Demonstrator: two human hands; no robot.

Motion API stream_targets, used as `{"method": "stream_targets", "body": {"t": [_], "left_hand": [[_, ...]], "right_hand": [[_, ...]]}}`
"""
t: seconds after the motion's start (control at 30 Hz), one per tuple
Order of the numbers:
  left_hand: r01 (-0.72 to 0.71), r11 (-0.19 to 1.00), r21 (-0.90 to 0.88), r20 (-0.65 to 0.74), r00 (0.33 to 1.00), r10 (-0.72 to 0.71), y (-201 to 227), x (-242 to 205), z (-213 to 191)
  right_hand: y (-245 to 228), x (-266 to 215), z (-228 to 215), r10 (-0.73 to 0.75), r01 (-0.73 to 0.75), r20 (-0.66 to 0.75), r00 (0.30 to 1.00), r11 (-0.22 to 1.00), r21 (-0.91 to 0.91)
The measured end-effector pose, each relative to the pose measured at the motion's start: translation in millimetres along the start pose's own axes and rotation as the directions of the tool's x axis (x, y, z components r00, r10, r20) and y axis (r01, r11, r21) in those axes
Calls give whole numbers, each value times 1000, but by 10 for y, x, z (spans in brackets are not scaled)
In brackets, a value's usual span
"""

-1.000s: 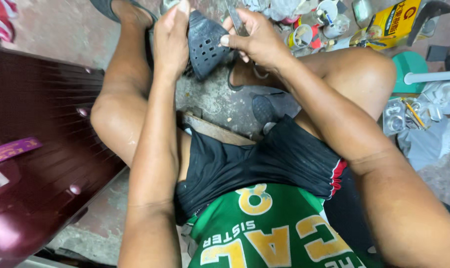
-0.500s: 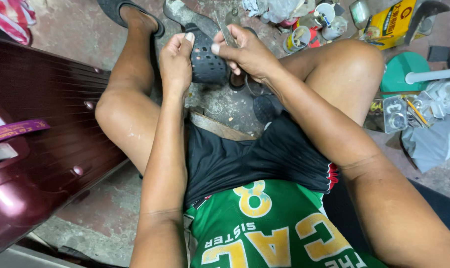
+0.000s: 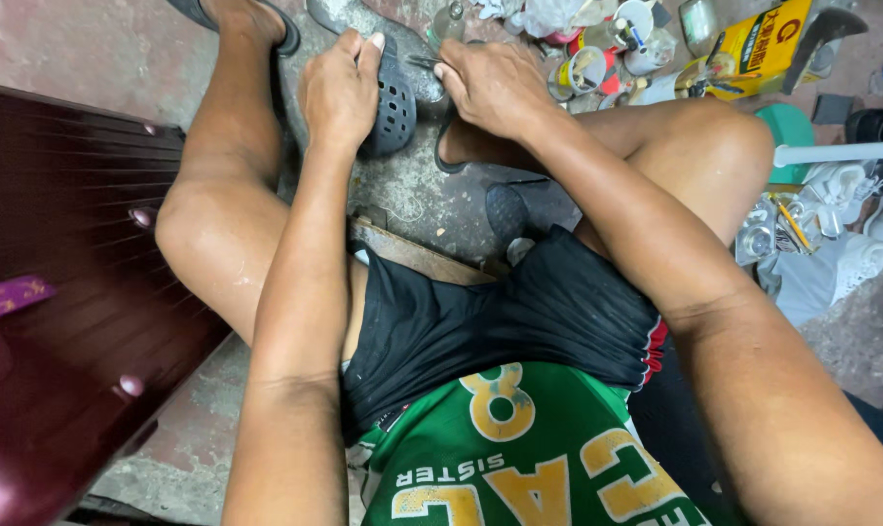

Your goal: The person sits on the floor and cleans a black perforated slipper using a white cloth. They repeatedly wipe the sole and upper surfaces, rotate the slipper to access different areas, and occasionally pause to adjust their grip.

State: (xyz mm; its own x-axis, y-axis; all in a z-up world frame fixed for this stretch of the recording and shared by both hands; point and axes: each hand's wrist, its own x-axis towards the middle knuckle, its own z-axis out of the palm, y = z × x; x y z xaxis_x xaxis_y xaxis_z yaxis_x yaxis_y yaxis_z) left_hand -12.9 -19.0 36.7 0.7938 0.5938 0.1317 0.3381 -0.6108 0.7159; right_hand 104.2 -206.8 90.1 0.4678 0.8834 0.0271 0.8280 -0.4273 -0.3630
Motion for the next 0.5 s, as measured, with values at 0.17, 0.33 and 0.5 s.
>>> {"method": "stream_targets", "body": {"t": [0.17,0.33,0.5], "left_hand": [[-3,1000,1,-24,1000,3,31,10,15],[58,997,44,-47,997,-56,98,-19,88],[4,1000,-20,-74,997,-5,96,-39,54]], "right_hand": [[-11,95,93,-78,78,-8,997,997,17],[-104,8,-1,-74,73,-36,997,997,-27],[19,-79,-118,-136,137,58,989,990,-24]]}}
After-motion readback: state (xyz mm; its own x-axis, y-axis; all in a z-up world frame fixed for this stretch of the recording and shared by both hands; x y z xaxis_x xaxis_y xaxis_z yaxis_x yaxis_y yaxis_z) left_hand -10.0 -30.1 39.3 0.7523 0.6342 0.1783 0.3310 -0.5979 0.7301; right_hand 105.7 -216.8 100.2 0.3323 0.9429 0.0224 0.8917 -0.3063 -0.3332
